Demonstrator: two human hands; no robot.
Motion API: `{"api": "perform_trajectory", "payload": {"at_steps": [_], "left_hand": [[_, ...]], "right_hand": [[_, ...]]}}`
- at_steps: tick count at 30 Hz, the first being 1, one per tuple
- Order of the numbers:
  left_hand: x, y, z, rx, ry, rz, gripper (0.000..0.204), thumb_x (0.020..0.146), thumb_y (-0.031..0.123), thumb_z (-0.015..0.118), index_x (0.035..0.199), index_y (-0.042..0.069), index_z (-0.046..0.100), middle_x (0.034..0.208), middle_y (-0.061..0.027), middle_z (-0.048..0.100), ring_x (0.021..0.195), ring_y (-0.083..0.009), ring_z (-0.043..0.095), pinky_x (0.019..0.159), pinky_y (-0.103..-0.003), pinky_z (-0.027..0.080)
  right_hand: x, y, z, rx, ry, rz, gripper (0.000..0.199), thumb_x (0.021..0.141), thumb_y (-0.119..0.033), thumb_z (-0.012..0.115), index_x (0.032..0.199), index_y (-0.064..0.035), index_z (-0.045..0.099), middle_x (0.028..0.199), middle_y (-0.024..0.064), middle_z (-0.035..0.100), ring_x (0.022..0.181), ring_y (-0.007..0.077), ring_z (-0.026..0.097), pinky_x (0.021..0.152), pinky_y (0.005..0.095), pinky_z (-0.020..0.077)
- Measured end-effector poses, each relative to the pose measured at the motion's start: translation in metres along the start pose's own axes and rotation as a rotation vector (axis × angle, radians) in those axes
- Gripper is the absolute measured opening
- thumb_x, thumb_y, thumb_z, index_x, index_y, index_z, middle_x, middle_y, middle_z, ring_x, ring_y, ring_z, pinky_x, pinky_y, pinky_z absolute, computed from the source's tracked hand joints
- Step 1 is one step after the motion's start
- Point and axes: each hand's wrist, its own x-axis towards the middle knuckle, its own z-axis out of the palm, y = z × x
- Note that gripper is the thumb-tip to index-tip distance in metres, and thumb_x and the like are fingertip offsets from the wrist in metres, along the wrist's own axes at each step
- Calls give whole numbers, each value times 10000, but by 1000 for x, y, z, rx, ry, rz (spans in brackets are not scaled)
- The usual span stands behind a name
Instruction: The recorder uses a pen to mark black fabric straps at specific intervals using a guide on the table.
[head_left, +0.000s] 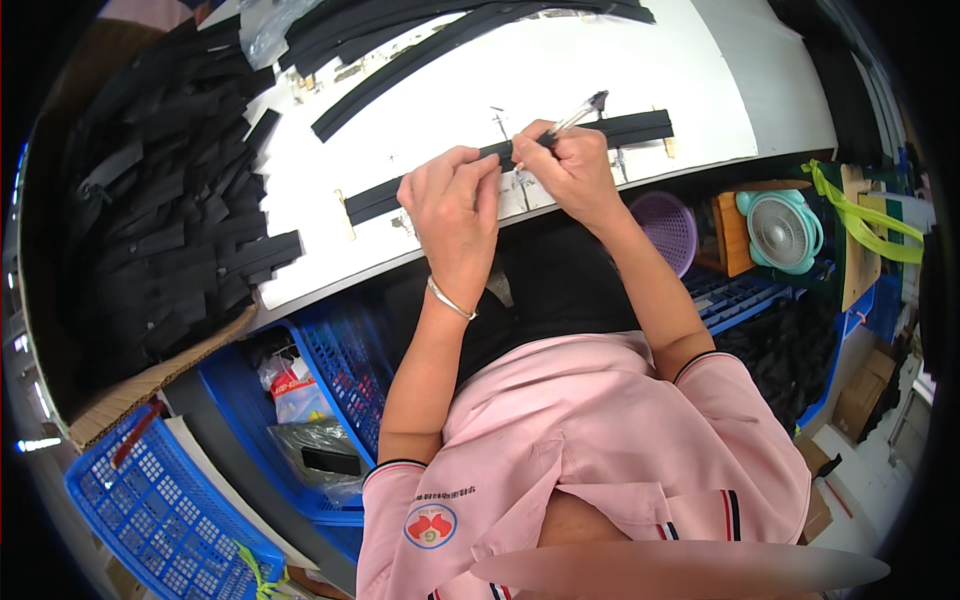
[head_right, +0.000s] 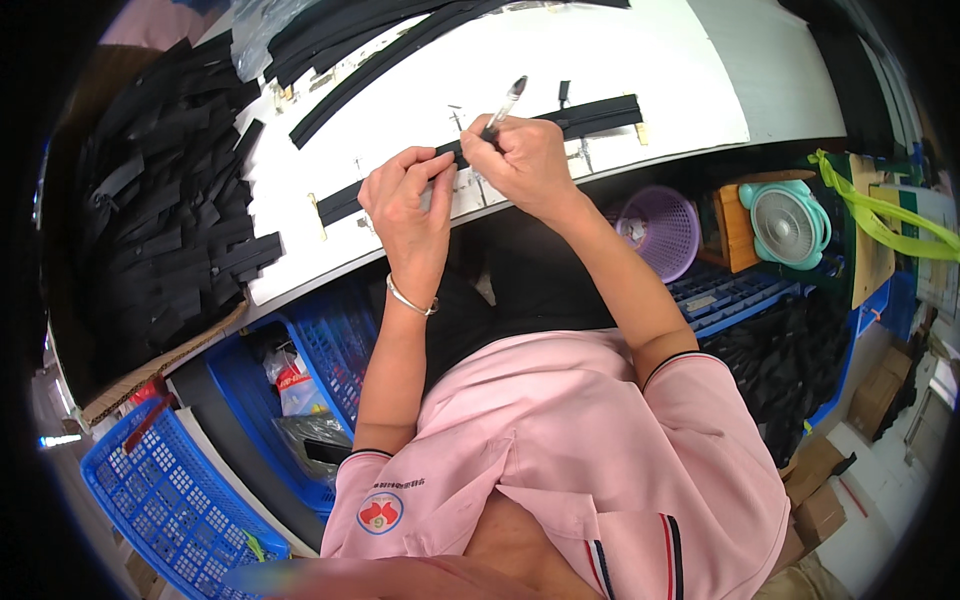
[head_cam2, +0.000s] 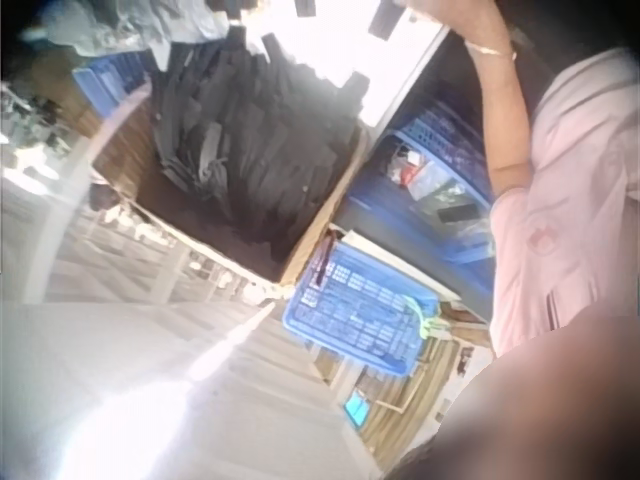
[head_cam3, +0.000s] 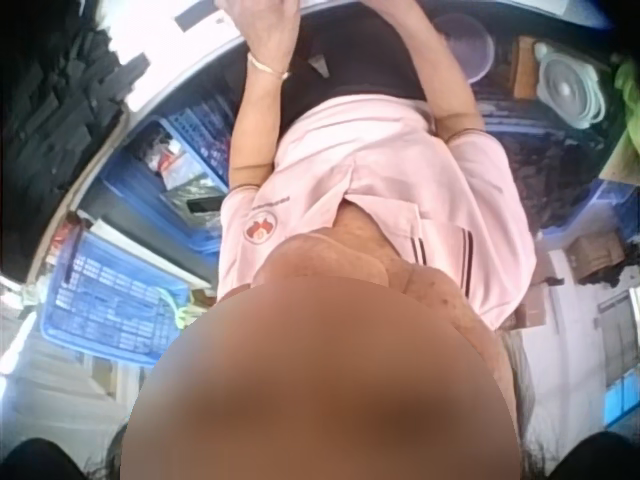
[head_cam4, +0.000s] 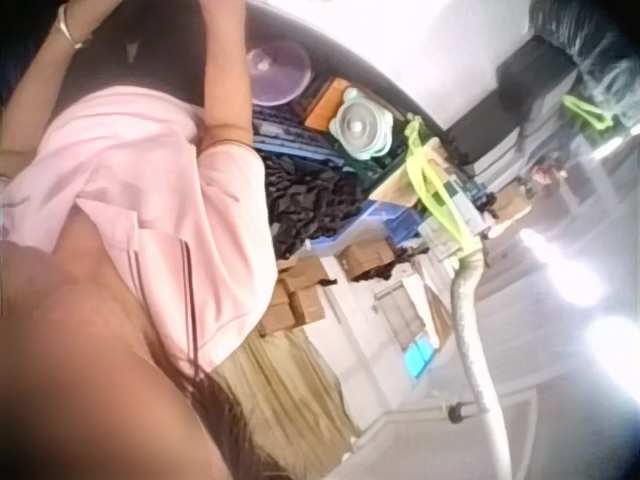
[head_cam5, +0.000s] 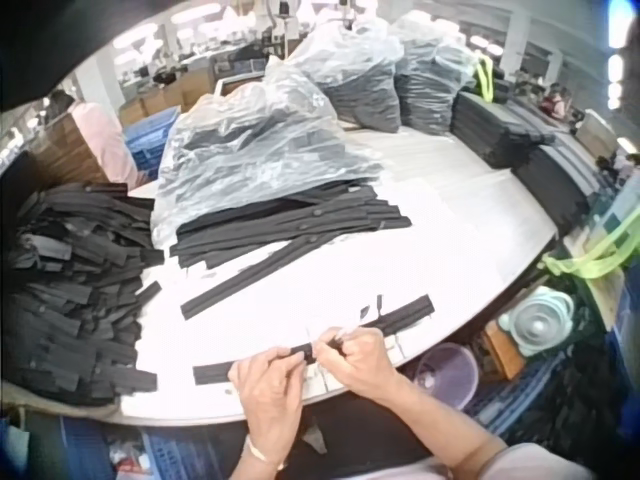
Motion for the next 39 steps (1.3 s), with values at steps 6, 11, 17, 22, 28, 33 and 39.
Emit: {"api": "perform_trajectory", "payload": {"at_steps": [6,11,17,22,28,33,39], "left_hand": [[-2,-1,-2,23,-24,-13,90,845,90,780,926,102,742,1025,-16,685,998,-216,605,972,-386,378],[-2,1,-3,44,-24,-9,92,851,89,790,930,105,746,1033,-9,683,994,-209,609,983,-385,371],[-1,6,-3,87,-65,-18,140,861,88,790,1001,95,780,1060,-28,708,1010,-203,631,986,-367,383],[18,37,16,-8,-91,121,158,839,67,767,994,90,750,1080,-53,686,1034,-253,608,1002,-446,398],[37,62,64,-128,-171,211,149,830,83,777,977,77,750,1026,-53,688,990,-251,606,933,-401,418],[38,65,73,-66,-169,181,134,816,91,790,945,98,756,985,-31,688,962,-228,609,902,-367,411],[35,61,77,-74,-157,183,170,796,82,783,952,111,722,989,-18,661,962,-234,587,905,-391,395]], "right_hand": [[-5,-15,-23,106,-9,38,187,930,-52,608,788,35,693,707,76,675,586,86,577,546,262,449],[5,-15,-82,134,222,171,257,991,-128,590,831,21,725,773,33,707,655,63,565,613,230,460],[3,29,-110,33,179,215,263,999,-172,606,846,-2,737,757,30,705,663,61,580,616,223,462],[3,32,-106,98,206,169,245,995,-161,614,869,8,738,768,26,709,678,64,600,618,226,469],[3,30,-104,103,166,180,214,997,-122,617,892,31,723,842,13,716,706,63,600,631,223,466],[2,31,-104,43,139,142,216,977,-123,649,867,58,694,822,24,733,637,78,615,580,241,469],[2,35,-101,-40,159,111,231,955,-132,676,835,64,688,857,51,753,550,110,576,515,266,433]]}}
